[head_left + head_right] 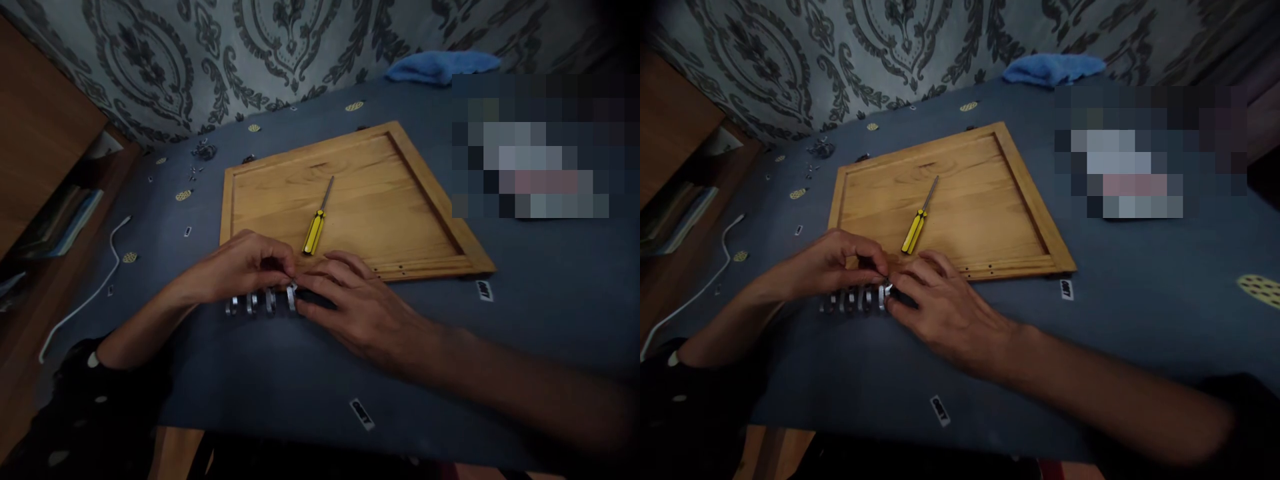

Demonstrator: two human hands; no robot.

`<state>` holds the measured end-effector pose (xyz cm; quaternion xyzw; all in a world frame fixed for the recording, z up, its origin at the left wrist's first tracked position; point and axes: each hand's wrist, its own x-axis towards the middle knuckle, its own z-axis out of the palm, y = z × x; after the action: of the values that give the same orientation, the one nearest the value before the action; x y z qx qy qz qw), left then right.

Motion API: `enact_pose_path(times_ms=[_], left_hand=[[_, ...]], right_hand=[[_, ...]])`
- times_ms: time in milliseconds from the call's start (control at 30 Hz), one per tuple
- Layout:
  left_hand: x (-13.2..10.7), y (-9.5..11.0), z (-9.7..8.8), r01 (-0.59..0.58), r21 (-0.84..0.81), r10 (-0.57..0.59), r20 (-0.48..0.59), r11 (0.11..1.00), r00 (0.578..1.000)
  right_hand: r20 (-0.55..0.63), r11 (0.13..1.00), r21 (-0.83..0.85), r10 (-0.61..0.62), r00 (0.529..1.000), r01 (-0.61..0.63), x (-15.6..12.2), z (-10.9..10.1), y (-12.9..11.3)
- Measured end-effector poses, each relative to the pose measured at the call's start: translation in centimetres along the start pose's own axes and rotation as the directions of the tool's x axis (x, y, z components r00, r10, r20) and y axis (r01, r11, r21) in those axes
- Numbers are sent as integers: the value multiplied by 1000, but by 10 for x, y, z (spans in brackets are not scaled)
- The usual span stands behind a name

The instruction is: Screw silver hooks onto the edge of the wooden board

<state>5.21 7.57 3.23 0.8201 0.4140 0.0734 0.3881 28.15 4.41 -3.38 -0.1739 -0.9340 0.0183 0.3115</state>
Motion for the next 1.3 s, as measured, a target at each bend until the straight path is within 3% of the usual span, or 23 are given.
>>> enact_pose_path(times_ms=[1100, 1300], left_hand=[[1, 5, 4, -17, 68, 19, -31, 998, 999], [-1, 6, -3, 3, 59, 0, -54, 998, 999]], right_hand=[[19, 998, -62, -16, 1000, 17, -3, 4, 1], [34, 997, -72, -7, 999, 10, -2, 3, 1]])
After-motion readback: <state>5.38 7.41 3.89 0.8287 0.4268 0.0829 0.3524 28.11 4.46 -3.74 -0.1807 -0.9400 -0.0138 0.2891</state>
